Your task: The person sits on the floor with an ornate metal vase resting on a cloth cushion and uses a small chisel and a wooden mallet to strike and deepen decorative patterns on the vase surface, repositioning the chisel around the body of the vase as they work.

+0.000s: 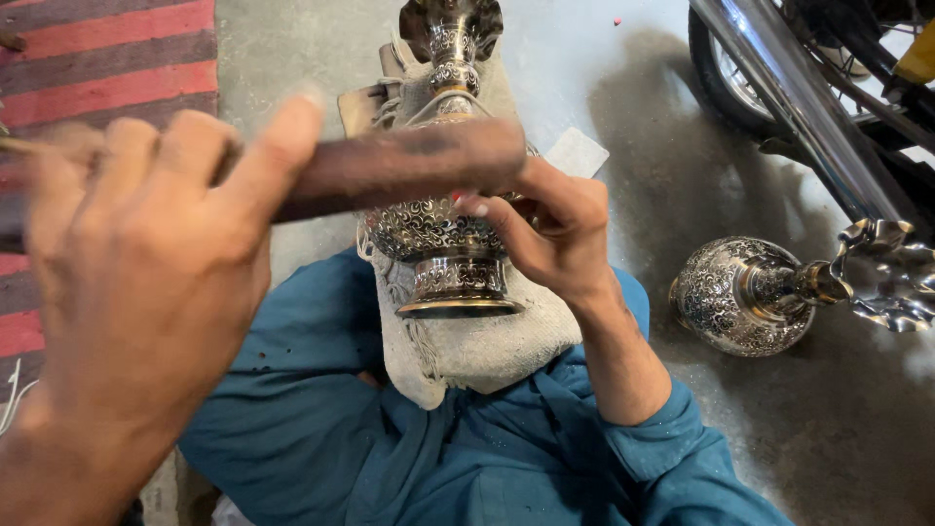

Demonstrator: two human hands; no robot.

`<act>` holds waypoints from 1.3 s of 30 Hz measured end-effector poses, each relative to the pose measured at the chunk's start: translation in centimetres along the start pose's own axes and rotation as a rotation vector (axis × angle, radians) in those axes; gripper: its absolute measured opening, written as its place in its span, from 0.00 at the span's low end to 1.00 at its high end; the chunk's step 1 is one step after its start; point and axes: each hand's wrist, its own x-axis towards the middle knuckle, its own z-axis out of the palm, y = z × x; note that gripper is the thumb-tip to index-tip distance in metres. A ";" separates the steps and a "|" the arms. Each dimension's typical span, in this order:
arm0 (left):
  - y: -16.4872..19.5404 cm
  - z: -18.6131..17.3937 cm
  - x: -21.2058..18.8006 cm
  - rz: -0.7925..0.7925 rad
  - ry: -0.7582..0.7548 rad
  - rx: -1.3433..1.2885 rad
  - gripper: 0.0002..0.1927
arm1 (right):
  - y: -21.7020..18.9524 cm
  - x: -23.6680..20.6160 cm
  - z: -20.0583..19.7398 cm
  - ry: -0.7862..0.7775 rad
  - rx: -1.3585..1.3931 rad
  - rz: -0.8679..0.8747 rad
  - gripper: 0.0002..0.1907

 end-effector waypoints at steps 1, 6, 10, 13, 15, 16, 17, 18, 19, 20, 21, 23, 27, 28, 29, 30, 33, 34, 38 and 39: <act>-0.1 0.1 -0.2 0.084 0.011 0.267 0.27 | 0.0 0.0 -0.1 -0.018 -0.024 -0.007 0.09; -0.1 0.8 -1.0 0.070 0.042 0.258 0.28 | -0.1 0.2 -0.3 -0.026 -0.121 0.010 0.08; -0.7 0.6 -1.0 0.059 0.072 0.250 0.30 | -0.2 0.4 -0.2 -0.034 -0.026 -0.020 0.08; -0.9 0.6 -0.9 0.073 0.087 0.282 0.29 | -0.3 0.4 -0.2 -0.025 0.011 0.013 0.11; -0.9 0.8 -0.9 0.084 0.100 0.309 0.27 | -0.3 0.5 -0.3 -0.033 -0.061 0.018 0.10; -0.9 0.9 -0.9 0.084 0.102 0.309 0.27 | -0.2 0.6 -0.4 -0.037 -0.097 0.016 0.10; -0.9 1.0 -1.0 0.083 0.104 0.309 0.26 | -0.2 0.6 -0.4 -0.041 -0.067 0.018 0.11; -1.0 1.1 -1.0 0.077 0.090 0.289 0.26 | -0.2 0.6 -0.5 -0.048 -0.034 0.029 0.11; -1.0 1.2 -1.1 0.069 0.077 0.270 0.26 | -0.2 0.6 -0.5 -0.055 -0.001 0.038 0.11; -1.1 1.4 -1.0 0.064 0.071 0.253 0.26 | -0.1 0.7 -0.5 -0.064 -0.014 0.046 0.10; -1.2 1.5 -1.1 0.059 0.063 0.236 0.26 | -0.1 0.7 -0.5 -0.072 -0.026 0.055 0.09; -1.3 1.5 -1.1 0.000 0.052 0.060 0.28 | 0.0 0.7 -0.4 -0.078 0.028 0.058 0.09; -1.1 1.5 -1.2 0.005 0.055 0.088 0.31 | 0.1 0.6 -0.5 -0.100 0.019 0.036 0.07; -1.0 1.4 -1.1 0.016 0.053 0.150 0.32 | 0.1 0.7 -0.6 -0.117 -0.050 0.025 0.06; -0.9 1.3 -1.1 0.027 0.051 0.213 0.32 | 0.1 0.7 -0.6 -0.112 -0.041 0.028 0.06; -1.1 1.1 -0.9 -0.002 0.043 0.163 0.33 | 0.1 0.7 -0.6 -0.107 -0.032 0.026 0.06; -0.9 1.1 -0.7 -0.030 0.015 0.181 0.32 | 0.1 0.6 -0.5 -0.117 0.051 0.035 0.09; -0.8 1.3 -0.6 -0.031 0.008 0.216 0.31 | 0.1 0.6 -0.6 -0.126 0.087 0.036 0.11; -1.0 1.9 -1.1 -0.091 -0.021 0.195 0.29 | 0.8 0.5 -0.7 -0.100 0.157 0.095 0.11; -1.3 2.0 -1.4 -0.136 -0.038 0.059 0.31 | 1.1 0.5 -0.8 -0.080 0.258 0.119 0.11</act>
